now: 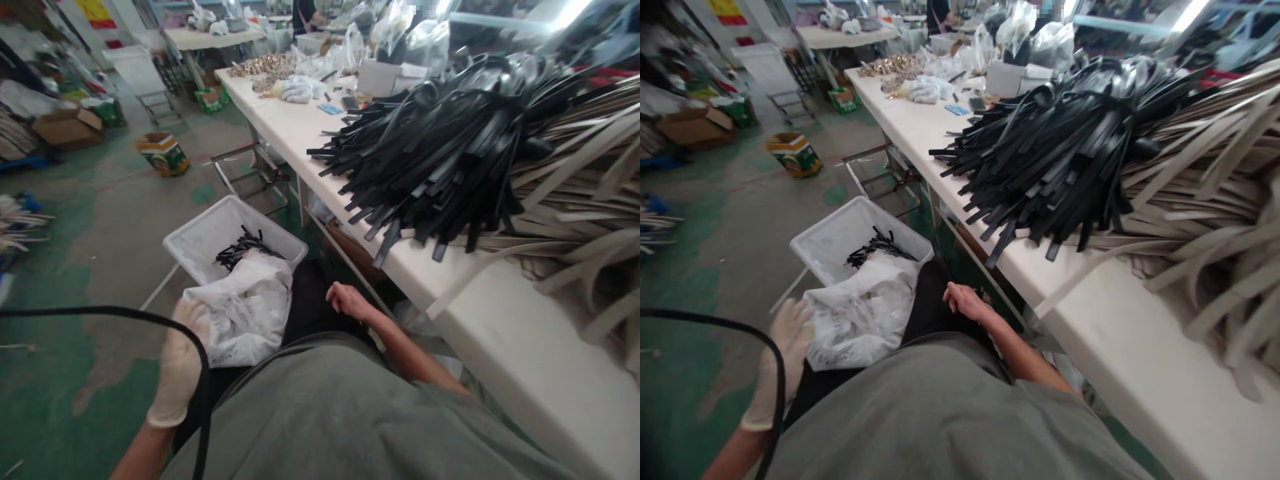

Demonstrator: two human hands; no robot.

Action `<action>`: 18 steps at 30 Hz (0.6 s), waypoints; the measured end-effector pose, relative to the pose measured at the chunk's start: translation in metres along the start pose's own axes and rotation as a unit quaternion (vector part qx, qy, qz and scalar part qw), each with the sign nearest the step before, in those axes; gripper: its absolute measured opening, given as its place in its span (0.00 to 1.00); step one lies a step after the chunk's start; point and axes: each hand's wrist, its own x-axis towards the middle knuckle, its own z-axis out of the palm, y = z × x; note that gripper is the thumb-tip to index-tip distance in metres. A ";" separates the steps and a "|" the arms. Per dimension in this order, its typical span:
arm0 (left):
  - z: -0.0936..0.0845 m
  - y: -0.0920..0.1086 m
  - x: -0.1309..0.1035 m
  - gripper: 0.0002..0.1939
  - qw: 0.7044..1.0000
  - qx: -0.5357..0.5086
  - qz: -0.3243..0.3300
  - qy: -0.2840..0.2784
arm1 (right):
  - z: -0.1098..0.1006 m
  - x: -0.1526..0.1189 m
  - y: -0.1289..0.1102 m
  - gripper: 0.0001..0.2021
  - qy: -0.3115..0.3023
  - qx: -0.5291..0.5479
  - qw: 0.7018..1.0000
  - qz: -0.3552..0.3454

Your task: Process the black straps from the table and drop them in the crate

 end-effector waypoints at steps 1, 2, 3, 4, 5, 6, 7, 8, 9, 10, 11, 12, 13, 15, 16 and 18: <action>0.012 -0.003 0.002 0.34 0.999 -0.021 -0.030 -0.030 | 0.006 0.003 -0.013 0.33 -0.028 0.019 0.999 -0.020; 0.024 -0.005 0.004 0.33 0.995 -0.039 -0.051 -0.074 | 0.014 0.005 -0.025 0.34 -0.059 0.039 0.997 -0.038; 0.036 -0.006 0.005 0.32 0.989 -0.054 -0.062 -0.127 | 0.022 0.007 -0.037 0.34 -0.089 0.057 0.993 -0.053; 0.048 -0.005 0.006 0.31 0.980 -0.063 -0.062 -0.178 | 0.031 0.009 -0.048 0.35 -0.118 0.072 0.988 -0.066; 0.059 -0.003 0.007 0.30 0.972 -0.070 -0.057 -0.219 | 0.041 0.010 -0.057 0.35 -0.147 0.085 0.983 -0.074; 0.068 0.000 0.008 0.29 0.965 -0.077 -0.051 -0.245 | 0.051 0.010 -0.062 0.36 -0.174 0.094 0.977 -0.080; 0.077 0.003 0.008 0.27 0.962 -0.080 -0.045 -0.255 | 0.061 0.010 -0.065 0.37 -0.199 0.101 0.971 -0.082; 0.083 0.005 0.009 0.25 0.963 -0.080 -0.041 -0.255 | 0.069 0.010 -0.066 0.38 -0.221 0.107 0.966 -0.080; 0.088 0.007 0.010 0.23 0.965 -0.075 -0.039 -0.249 | 0.077 0.009 -0.064 0.38 -0.239 0.112 0.962 -0.075; 0.092 0.007 0.010 0.20 0.966 -0.069 -0.041 -0.244 | 0.083 0.009 -0.061 0.39 -0.251 0.118 0.958 -0.068; 0.094 0.007 0.010 0.18 0.967 -0.062 -0.048 -0.244 | 0.088 0.008 -0.056 0.39 -0.259 0.124 0.956 -0.060; 0.095 0.005 0.010 0.17 0.966 -0.058 -0.055 -0.248 | 0.091 0.008 -0.052 0.40 -0.261 0.131 0.955 -0.051; 0.097 0.003 0.008 0.17 0.963 -0.059 -0.063 -0.256 | 0.093 0.007 -0.047 0.40 -0.260 0.136 0.955 -0.042; 0.100 -0.001 0.005 0.17 0.958 -0.072 -0.081 -0.267 | 0.094 0.007 -0.041 0.41 -0.250 0.144 0.957 -0.031; 0.102 -0.003 0.003 0.17 0.956 -0.077 -0.091 -0.266 | 0.093 0.008 -0.040 0.41 -0.243 0.146 0.958 -0.030; 0.107 -0.003 0.000 0.15 0.960 -0.066 -0.102 -0.251 | 0.092 0.010 -0.039 0.42 -0.227 0.146 0.962 -0.036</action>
